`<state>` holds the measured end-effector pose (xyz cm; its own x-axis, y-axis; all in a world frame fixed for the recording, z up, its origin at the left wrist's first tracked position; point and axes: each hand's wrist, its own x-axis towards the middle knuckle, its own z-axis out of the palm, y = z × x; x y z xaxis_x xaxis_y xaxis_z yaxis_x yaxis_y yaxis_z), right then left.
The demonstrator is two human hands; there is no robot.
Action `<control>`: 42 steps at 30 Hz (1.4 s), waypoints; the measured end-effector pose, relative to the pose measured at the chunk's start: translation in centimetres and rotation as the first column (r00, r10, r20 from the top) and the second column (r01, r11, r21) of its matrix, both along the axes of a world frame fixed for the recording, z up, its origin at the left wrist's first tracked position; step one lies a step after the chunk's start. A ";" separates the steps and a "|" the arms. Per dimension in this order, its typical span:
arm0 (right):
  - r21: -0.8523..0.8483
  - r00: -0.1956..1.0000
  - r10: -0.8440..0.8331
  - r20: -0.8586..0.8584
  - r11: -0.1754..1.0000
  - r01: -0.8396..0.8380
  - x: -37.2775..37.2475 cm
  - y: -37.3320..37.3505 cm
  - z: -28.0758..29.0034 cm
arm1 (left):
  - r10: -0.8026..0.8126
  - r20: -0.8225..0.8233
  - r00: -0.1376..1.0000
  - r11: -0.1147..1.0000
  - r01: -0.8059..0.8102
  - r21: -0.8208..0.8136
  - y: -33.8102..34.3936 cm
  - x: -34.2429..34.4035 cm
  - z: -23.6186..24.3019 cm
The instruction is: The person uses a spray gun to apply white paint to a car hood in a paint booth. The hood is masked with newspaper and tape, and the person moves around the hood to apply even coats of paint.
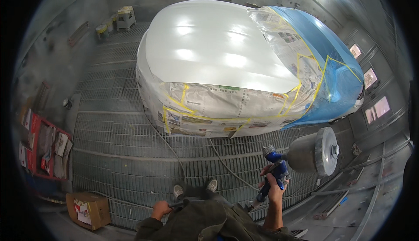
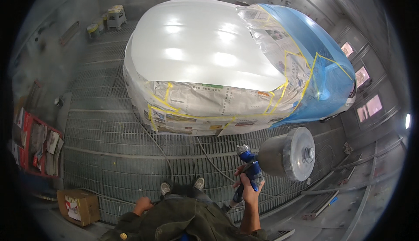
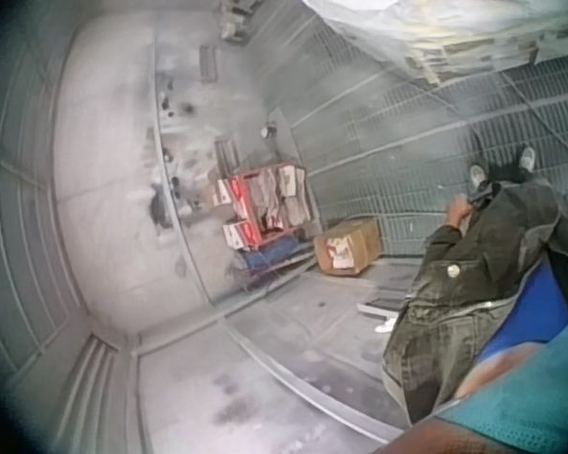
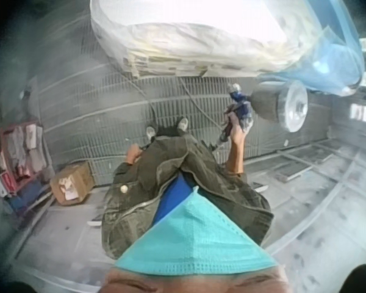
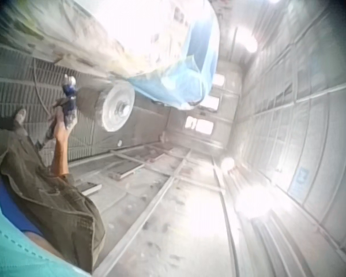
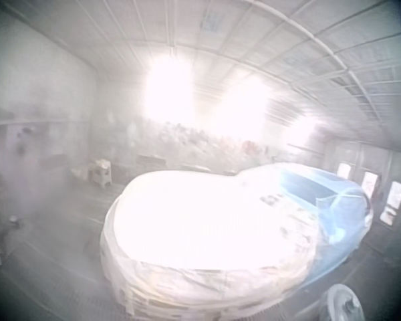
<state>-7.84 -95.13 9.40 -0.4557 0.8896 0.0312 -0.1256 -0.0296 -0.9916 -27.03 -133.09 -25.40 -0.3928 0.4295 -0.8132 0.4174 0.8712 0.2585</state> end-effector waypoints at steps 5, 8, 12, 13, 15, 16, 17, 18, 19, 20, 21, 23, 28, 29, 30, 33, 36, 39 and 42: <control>0.019 0.994 -0.105 0.029 0.994 0.104 2.1 1.4 -1.3 | -0.048 -0.024 0.999 0.999 0.048 0.009 1.5 0.0 0.2; 0.040 0.986 -0.167 0.020 0.985 0.166 3.1 2.5 -1.6 | -0.097 -0.076 0.992 0.994 0.100 0.034 2.4 0.5 0.0; 0.031 0.977 -0.212 -0.005 0.977 0.212 4.0 4.5 -1.8 | -0.149 -0.085 0.985 0.988 0.144 -0.058 -3.2 0.6 -4.2; 0.051 0.973 -0.232 0.001 0.971 0.231 4.4 5.2 -1.9 | -0.180 0.015 0.984 0.978 0.180 -0.107 -3.8 0.1 -3.9; 0.065 0.967 -0.256 -0.012 0.964 0.257 4.7 6.3 -2.2 | -0.115 0.163 0.980 0.962 0.151 -0.229 -6.5 -0.4 -2.2; 0.069 0.965 -0.261 -0.020 0.963 0.262 4.7 6.9 -2.3 | -0.023 0.205 0.978 0.950 0.086 -0.300 -8.0 -0.3 -2.1; 0.075 0.961 -0.275 -0.041 0.958 0.277 4.5 7.4 -2.4 | 0.066 0.247 0.967 0.939 0.024 -0.342 -8.7 -0.1 -1.2; 0.079 0.958 -0.282 -0.059 0.955 0.286 4.1 7.9 -2.5 | 0.161 0.286 0.944 0.921 -0.040 -0.388 -9.0 0.3 -0.1; 0.084 0.955 -0.286 -0.078 0.953 0.292 3.7 8.4 -2.6 | 0.108 0.176 0.978 0.925 -0.034 -0.378 -9.0 1.0 0.4; 0.081 0.950 -0.306 -0.059 0.947 0.310 3.5 9.0 -2.9 | 0.058 0.060 0.997 0.927 -0.032 -0.375 -9.2 1.8 0.9; 0.079 0.948 -0.316 -0.038 0.945 0.318 3.2 9.6 -3.3 | 0.017 -0.057 0.998 0.926 -0.037 -0.375 -9.2 2.9 1.2; 0.072 0.948 -0.315 -0.037 0.946 0.317 1.7 10.7 -3.8 | 0.093 -0.258 0.962 0.943 -0.168 -0.286 -9.8 4.8 1.1; 0.071 0.952 -0.300 -0.057 0.950 0.304 -3.0 11.0 -6.1 | 0.358 -0.506 0.785 0.871 -0.475 -0.121 -11.2 7.5 3.3; 0.088 0.958 -0.280 -0.060 0.955 0.284 -4.1 10.9 -6.4 | 0.389 -0.514 0.764 0.847 -0.517 -0.127 -11.3 7.8 3.7; 0.076 0.967 -0.247 -0.063 0.965 0.252 -5.3 10.6 -6.6 | 0.417 -0.523 0.743 0.821 -0.555 -0.134 -11.6 7.9 4.0; 0.048 0.986 -0.163 -0.021 0.985 0.164 -10.1 8.9 -6.9 | 0.505 -0.494 0.708 0.751 -0.642 -0.153 -12.8 8.8 3.6; 0.088 0.994 -0.113 -0.003 0.990 0.113 -15.4 6.3 -7.0 | 0.565 -0.453 0.690 0.705 -0.689 -0.170 -14.2 7.7 2.4; 0.059 0.996 -0.092 -0.020 0.994 0.093 -22.0 2.4 -7.3 | 0.622 -0.447 0.643 0.652 -0.741 -0.158 -17.6 5.2 0.9; 0.039 0.997 -0.072 -0.007 0.997 0.072 -28.8 -1.5 -7.8 | 0.696 -0.423 0.580 0.591 -0.797 -0.121 -21.6 0.5 -0.3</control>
